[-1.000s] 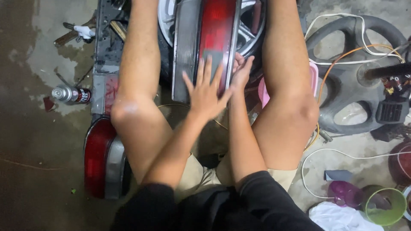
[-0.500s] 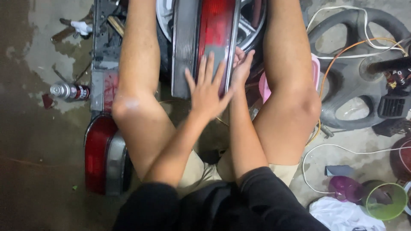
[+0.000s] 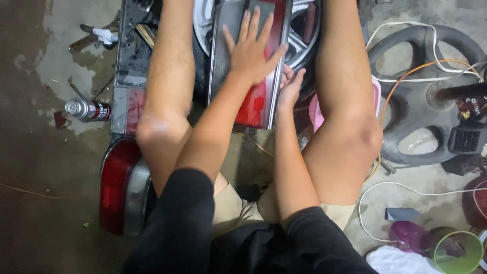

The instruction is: Sanding a car taillight assembly manually using a sanding block to prepare the surface.

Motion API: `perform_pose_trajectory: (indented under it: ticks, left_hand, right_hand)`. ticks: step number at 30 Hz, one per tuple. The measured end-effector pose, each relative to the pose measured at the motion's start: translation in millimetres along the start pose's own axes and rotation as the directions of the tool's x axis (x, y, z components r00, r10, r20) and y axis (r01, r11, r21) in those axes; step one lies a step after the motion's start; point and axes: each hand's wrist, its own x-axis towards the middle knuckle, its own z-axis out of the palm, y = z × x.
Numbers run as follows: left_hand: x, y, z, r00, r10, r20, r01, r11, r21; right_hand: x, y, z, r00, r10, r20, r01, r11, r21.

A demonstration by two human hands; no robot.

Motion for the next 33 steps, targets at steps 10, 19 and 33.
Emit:
perform_pose_trajectory:
  ticks: [10, 19, 33]
  left_hand:
    - [-124.4, 27.8, -28.7, 1.000, -0.026, 0.008, 0.026, 0.996, -0.091]
    - [-195.3, 43.4, -36.8, 0.977, -0.088, 0.195, 0.118, 0.982, -0.149]
    - [-16.6, 12.7, 5.4, 0.998, -0.045, -0.031, 0.046, 0.998, 0.032]
  right_hand:
    - [-13.7, -17.5, 10.9, 0.999, -0.005, -0.038, 0.002, 0.997, -0.078]
    - [1.7, -2.4, -7.3, 1.000, 0.019, 0.006, -0.019, 1.000, -0.001]
    - [-21.2, -14.3, 14.6, 0.996, -0.051, 0.078, 0.040, 0.989, 0.141]
